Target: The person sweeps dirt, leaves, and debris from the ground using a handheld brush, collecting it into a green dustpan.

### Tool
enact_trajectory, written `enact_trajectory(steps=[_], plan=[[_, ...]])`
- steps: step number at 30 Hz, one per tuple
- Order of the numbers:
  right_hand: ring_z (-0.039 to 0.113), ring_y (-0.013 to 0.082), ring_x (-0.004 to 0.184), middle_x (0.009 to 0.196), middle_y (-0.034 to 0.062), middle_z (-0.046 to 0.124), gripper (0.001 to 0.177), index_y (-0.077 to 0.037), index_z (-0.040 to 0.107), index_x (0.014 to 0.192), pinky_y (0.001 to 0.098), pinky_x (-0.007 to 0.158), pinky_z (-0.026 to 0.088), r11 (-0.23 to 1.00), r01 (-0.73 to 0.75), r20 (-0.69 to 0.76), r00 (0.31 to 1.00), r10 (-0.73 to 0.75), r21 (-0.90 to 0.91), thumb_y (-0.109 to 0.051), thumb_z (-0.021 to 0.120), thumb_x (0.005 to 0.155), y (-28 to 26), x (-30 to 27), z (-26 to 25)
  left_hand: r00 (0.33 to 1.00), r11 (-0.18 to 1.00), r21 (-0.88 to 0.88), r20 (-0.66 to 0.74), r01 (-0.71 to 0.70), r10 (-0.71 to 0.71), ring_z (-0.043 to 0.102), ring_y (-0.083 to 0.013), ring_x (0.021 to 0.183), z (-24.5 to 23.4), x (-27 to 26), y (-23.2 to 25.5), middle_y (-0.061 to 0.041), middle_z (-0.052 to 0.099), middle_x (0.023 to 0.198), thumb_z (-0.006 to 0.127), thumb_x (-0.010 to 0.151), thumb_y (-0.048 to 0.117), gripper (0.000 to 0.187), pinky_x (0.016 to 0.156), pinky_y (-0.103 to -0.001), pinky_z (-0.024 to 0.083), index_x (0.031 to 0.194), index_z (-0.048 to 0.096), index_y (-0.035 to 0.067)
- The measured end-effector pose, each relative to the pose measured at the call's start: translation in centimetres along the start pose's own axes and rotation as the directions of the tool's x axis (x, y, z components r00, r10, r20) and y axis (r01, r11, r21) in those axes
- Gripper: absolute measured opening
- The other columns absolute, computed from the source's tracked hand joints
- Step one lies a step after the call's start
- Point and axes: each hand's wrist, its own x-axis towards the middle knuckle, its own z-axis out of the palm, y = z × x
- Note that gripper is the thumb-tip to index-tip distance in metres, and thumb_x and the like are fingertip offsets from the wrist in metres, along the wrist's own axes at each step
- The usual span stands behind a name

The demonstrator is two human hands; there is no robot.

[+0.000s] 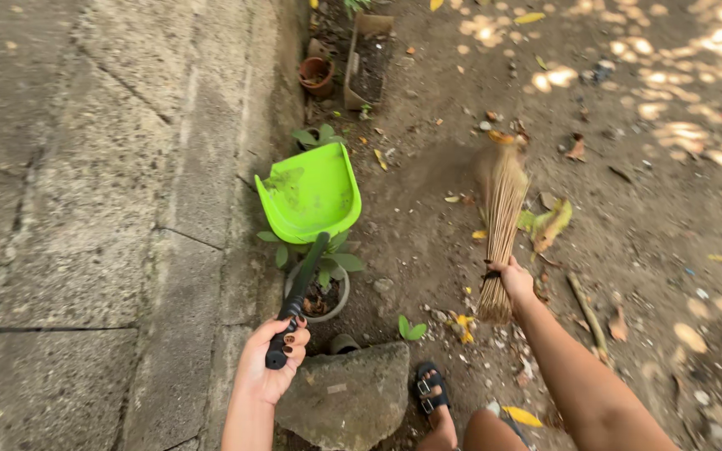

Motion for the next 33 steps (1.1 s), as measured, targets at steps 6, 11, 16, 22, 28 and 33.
enact_trajectory(steps=[6, 11, 16, 22, 28, 33], plan=[[0.063, 0.0192, 0.068, 0.097, 0.0099, 0.071, 0.086, -0.025, 0.046, 0.157, 0.0334, 0.059, 0.057, 0.974, 0.025, -0.021, 0.999, -0.030, -0.223, -0.003, 0.074, 0.078, 6.3, -13.8, -6.6, 0.988, 0.992, -0.078, 0.119, 0.104, -0.095, 0.049, -0.0104, 0.068, 1.1, 2.0, -1.3, -0.008, 0.047, 0.082, 0.055, 0.093, 0.008, 0.024, 0.049, -0.021, 0.045, 0.106, 0.048, -0.012], [0.064, 0.0274, 0.061, 0.092, 0.0182, 0.071, 0.066, -0.019, 0.053, 0.145, 0.0418, 0.056, 0.056, 0.918, -0.310, 0.104, 0.933, 0.343, -0.248, -0.011, 0.075, 0.083, 5.5, -12.9, -16.2, 0.969, 0.979, -0.092, 0.188, 0.183, -0.163, 0.049, -0.0090, 0.067, 2.8, 1.4, -2.7, -0.006, 0.047, 0.079, 0.056, 0.092, 0.009, 0.025, 0.049, -0.021, 0.044, 0.106, 0.048, -0.011], [0.070, 0.0304, 0.063, 0.086, 0.0212, 0.073, 0.051, 0.002, 0.064, 0.136, 0.0433, 0.055, 0.060, 0.940, -0.145, -0.078, 0.989, 0.127, -0.310, -0.012, 0.068, 0.087, -0.7, -9.6, -23.4, 0.970, 0.974, -0.149, 0.199, 0.170, -0.139, 0.049, -0.0085, 0.067, 4.6, -1.3, -5.5, -0.007, 0.049, 0.084, 0.055, 0.091, 0.007, 0.025, 0.049, -0.020, 0.043, 0.107, 0.048, -0.012], [0.065, 0.0225, 0.064, 0.096, 0.0118, 0.070, 0.079, -0.022, 0.041, 0.158, 0.0394, 0.054, 0.057, 0.995, 0.070, -0.157, 0.984, -0.079, -0.066, -0.013, 0.068, 0.084, -3.3, -18.2, -27.5, 0.975, 0.990, -0.068, 0.192, 0.123, -0.108, 0.047, -0.0109, 0.066, 5.4, -4.4, -10.2, -0.005, 0.045, 0.080, 0.057, 0.091, 0.010, 0.027, 0.050, -0.022, 0.043, 0.107, 0.048, -0.009], [0.066, 0.0271, 0.057, 0.110, 0.0089, 0.069, 0.081, -0.021, 0.045, 0.155, 0.0387, 0.049, 0.058, 0.867, -0.224, 0.045, 0.961, 0.271, -0.445, -0.015, 0.072, 0.080, 0.7, -32.2, -34.7, 0.939, 0.959, -0.201, 0.319, 0.200, -0.129, 0.048, -0.0105, 0.070, 6.4, -8.7, -14.9, -0.005, 0.044, 0.082, 0.057, 0.093, 0.005, 0.021, 0.053, -0.022, 0.043, 0.104, 0.046, -0.009], [0.060, 0.0284, 0.054, 0.098, 0.0235, 0.073, 0.089, -0.031, 0.028, 0.158, 0.0378, 0.050, 0.056, 0.722, -0.468, 0.217, 0.742, 0.635, -0.510, -0.019, 0.076, 0.084, 4.2, -34.5, -39.4, 0.982, 0.978, -0.174, 0.166, 0.118, -0.089, 0.050, -0.0107, 0.070, 9.4, -12.4, -17.3, -0.009, 0.050, 0.085, 0.055, 0.091, 0.004, 0.019, 0.052, -0.021, 0.045, 0.103, 0.047, -0.009]])
